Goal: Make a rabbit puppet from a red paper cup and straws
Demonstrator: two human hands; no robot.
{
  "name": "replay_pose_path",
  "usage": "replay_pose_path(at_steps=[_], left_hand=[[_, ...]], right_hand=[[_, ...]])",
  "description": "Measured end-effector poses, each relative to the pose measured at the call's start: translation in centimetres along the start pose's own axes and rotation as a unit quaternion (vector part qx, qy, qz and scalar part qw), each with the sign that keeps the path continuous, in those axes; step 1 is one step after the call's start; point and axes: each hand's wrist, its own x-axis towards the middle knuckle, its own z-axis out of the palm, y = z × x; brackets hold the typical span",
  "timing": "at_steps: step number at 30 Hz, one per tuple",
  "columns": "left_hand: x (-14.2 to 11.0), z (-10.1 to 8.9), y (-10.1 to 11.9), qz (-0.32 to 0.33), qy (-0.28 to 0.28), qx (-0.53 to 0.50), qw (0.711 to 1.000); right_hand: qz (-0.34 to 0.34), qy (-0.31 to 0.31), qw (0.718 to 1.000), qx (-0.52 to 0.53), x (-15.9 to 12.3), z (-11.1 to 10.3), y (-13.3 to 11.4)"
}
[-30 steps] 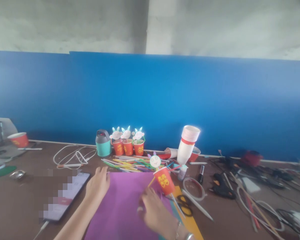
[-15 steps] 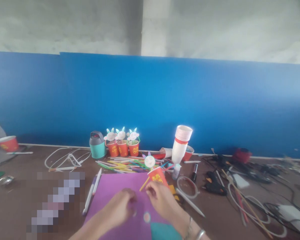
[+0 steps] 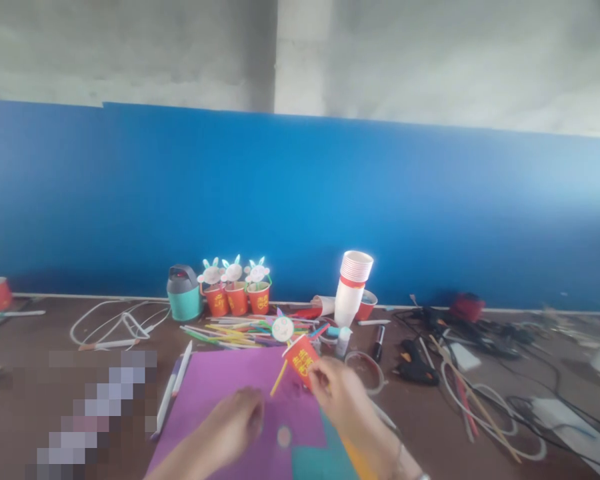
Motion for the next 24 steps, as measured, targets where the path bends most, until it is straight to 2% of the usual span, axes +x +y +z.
replay_pose_path(at_steps=[2,4,5,7,10,13,16,19,21,24], left_hand=[[-0.2,0.0,0.0,-0.010,0.001,-0.002,1.000],[-0.4,0.1,0.1,-0.017,0.008,-0.007,1.000],[-0.4,0.1,0.2,-0.020,0.011,-0.013,1.000],[-0.4,0.3,0.4,-0.029,0.014,-0.031,0.999],[0.0,0.7,0.7,-0.017,0.021,-0.066,0.997],[0.6,1.1,1.0,0.013,0.038,-0.081,0.996],[1.1,0.8,1.7,0.036,0.070,-0.077,0.994],[1.6,0.3,3.1,0.085,0.136,-0.100,0.982],[1.9,0.1,4.3,0.136,0.189,-0.144,0.962],[2.5,0.0,5.6,0.190,0.259,-0.201,0.926]], right_hand=[[0.087,-0.018,0.994,-0.067,0.3,-2.0,1.7],[0.163,-0.044,0.975,-0.146,0.3,-3.5,3.7],[0.176,-0.059,0.966,-0.179,0.2,-4.0,4.7],[0.168,-0.092,0.956,-0.224,0.0,-4.1,6.4],[0.136,-0.130,0.953,-0.237,-0.4,-3.1,8.1],[0.136,-0.116,0.958,-0.226,-0.5,-2.7,8.6],[0.158,-0.092,0.969,-0.168,-0.6,-4.0,7.6],[0.141,-0.118,0.983,-0.011,-0.8,-6.0,5.2],[0.108,-0.142,0.975,0.133,-0.8,-6.5,3.2],[0.049,-0.139,0.956,0.252,-0.3,-5.8,0.3]])
